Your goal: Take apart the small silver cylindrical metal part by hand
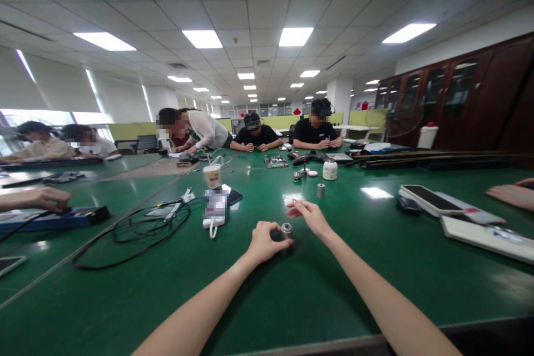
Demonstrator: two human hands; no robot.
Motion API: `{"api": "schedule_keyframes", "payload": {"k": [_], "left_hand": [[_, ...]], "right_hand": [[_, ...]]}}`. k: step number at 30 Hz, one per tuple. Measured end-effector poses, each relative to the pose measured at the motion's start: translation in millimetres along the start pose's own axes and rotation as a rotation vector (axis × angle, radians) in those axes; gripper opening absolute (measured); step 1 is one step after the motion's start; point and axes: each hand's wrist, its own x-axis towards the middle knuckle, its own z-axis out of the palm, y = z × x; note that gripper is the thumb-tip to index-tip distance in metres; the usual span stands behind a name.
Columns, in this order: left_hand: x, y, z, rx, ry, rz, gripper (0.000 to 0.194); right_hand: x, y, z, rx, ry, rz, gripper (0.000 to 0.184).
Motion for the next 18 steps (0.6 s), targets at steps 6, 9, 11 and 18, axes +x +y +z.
{"api": "schedule_keyframes", "payload": {"k": [6,9,11,18], "left_hand": [[0.4,-1.9,1.6,0.001,0.004,0.003,0.037],[0.5,-1.3,1.4,0.003,0.002,0.001,0.036],[0.4,-0.5,0.9,0.004,0.002,-0.002,0.036],[0.5,-0.3,1.0,0.01,-0.001,0.0,0.035]], "right_hand": [[-3.1,-1.7,3.4,0.062,-0.038,0.019,0.061],[-2.3,0.0,0.0,0.056,-0.003,0.02,0.057],[-1.6,0.0,-1.6,0.055,0.019,0.013,0.055],[-3.7,-2.8,1.8,0.073,-0.015,0.015,0.051]]}}
